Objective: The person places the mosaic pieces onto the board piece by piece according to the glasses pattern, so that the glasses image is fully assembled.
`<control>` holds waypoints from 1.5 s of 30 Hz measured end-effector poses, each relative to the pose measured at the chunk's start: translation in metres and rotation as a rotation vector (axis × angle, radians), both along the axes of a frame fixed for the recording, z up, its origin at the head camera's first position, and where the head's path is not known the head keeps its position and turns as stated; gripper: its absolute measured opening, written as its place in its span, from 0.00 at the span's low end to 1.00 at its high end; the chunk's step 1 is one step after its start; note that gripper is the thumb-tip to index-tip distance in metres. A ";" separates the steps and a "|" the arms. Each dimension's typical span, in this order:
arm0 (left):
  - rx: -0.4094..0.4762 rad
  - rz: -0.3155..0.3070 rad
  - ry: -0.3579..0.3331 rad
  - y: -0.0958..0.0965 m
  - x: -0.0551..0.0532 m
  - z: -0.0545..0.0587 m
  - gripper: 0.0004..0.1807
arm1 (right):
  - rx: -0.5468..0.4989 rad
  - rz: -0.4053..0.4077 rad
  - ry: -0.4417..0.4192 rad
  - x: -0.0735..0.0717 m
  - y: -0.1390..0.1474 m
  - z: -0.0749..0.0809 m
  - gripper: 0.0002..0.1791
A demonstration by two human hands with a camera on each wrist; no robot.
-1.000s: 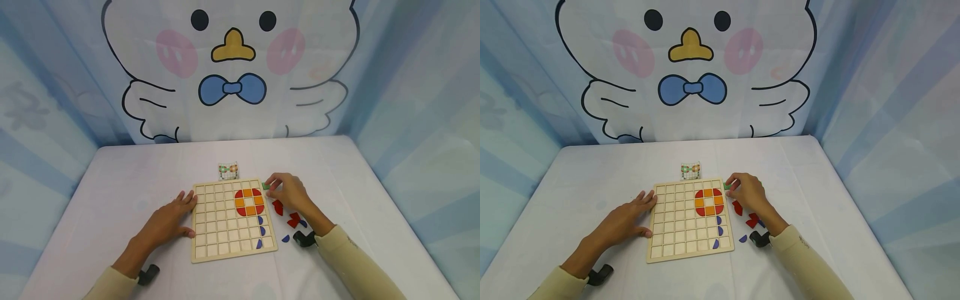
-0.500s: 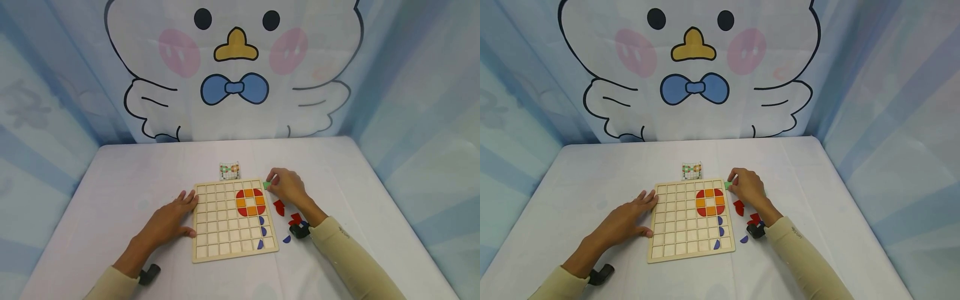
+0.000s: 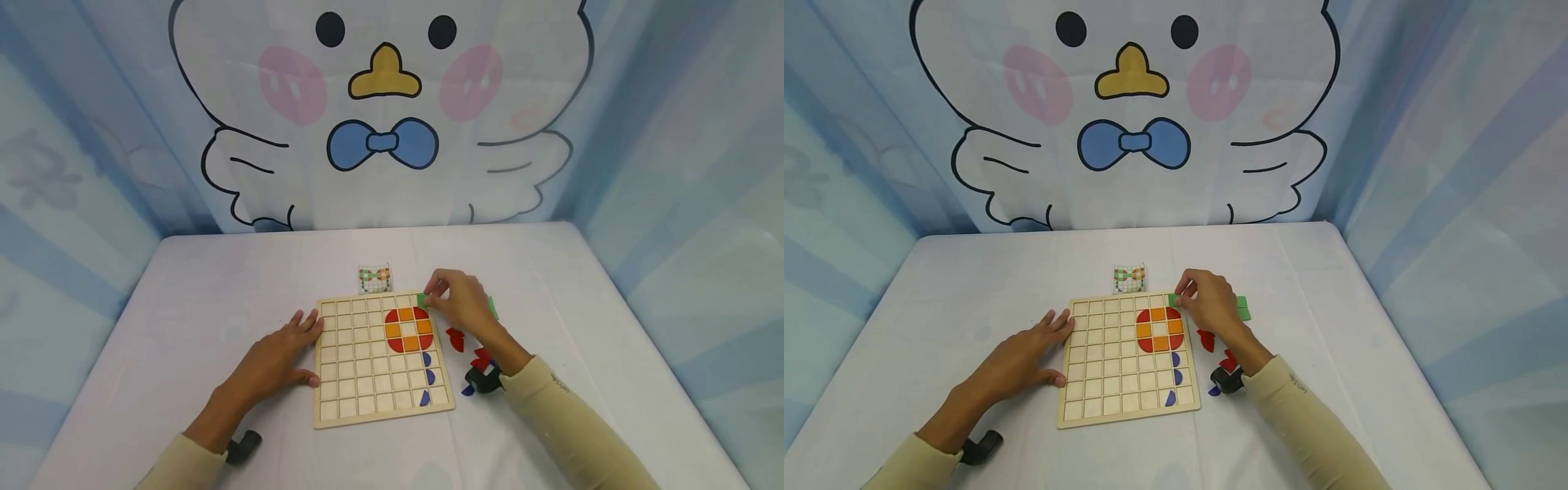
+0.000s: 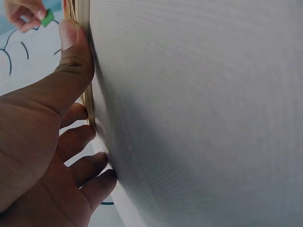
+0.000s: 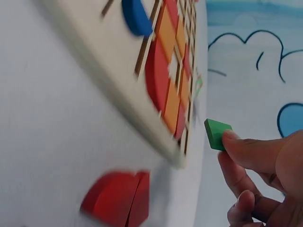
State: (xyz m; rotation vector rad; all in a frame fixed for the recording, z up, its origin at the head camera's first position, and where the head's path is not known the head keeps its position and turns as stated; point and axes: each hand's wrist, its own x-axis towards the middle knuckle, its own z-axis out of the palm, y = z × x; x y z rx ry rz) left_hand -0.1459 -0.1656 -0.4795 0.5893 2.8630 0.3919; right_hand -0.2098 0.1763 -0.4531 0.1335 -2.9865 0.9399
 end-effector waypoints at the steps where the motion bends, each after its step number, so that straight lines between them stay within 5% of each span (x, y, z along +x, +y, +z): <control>1: 0.000 -0.001 0.000 0.000 0.000 0.000 0.61 | -0.015 0.016 -0.002 0.002 -0.004 0.001 0.06; 17: 0.007 0.002 0.009 0.000 0.000 -0.002 0.62 | -0.092 0.238 -0.082 0.015 -0.056 -0.009 0.09; 34: 0.020 0.009 -0.026 0.001 -0.001 0.002 0.62 | 0.008 0.235 -0.081 0.015 -0.067 -0.016 0.09; 45: 0.007 0.003 -0.011 0.001 0.000 0.003 0.61 | -0.078 0.195 -0.082 0.013 -0.047 -0.015 0.07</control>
